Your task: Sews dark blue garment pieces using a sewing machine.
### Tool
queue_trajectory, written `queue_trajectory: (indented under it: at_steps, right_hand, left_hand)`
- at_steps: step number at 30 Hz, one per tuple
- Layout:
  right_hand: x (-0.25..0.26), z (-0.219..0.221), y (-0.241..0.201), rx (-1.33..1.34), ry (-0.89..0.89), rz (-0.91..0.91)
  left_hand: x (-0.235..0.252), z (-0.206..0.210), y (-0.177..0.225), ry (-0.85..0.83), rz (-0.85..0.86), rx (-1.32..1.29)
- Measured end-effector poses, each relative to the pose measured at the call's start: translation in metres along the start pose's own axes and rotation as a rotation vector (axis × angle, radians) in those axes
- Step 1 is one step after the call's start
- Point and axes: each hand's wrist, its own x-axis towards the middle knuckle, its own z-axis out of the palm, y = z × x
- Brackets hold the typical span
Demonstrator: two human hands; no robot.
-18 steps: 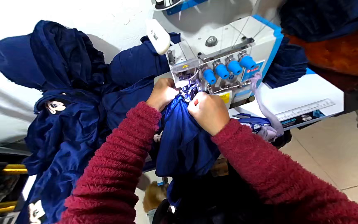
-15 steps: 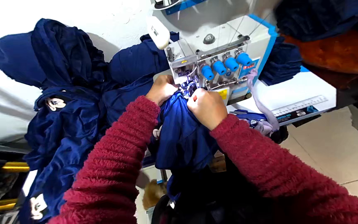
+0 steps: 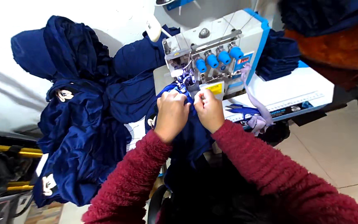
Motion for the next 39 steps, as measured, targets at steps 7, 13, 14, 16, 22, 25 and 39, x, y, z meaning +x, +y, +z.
queue_trajectory:
  at_steps: [7, 13, 14, 16, 22, 25, 39]
  right_hand:
    - [-0.009, 0.009, 0.010, 0.158, 0.061, -0.049]
    - [-0.014, 0.017, 0.010, 0.268, 0.077, -0.048]
    - [-0.014, 0.018, 0.011, 0.274, 0.076, -0.052]
    - [-0.014, 0.018, 0.011, 0.278, 0.076, -0.061]
    - [-0.012, 0.021, 0.008, 0.262, 0.077, -0.013]
    - [-0.010, 0.022, 0.007, 0.249, 0.066, -0.002]
    - [0.003, -0.041, 0.031, -0.505, -0.560, 0.126]
  left_hand:
    - [0.001, 0.009, -0.012, 0.107, 0.064, -0.057]
    - [-0.007, 0.024, -0.006, 0.227, 0.075, -0.136]
    - [-0.008, 0.026, -0.007, 0.251, 0.086, -0.138]
    - [-0.009, 0.029, -0.009, 0.279, 0.091, -0.145]
    - [-0.004, 0.025, -0.013, 0.228, 0.088, -0.146]
    - [0.001, 0.019, -0.017, 0.169, 0.083, -0.151]
    - [0.016, 0.015, -0.024, 0.089, 0.055, -0.160]
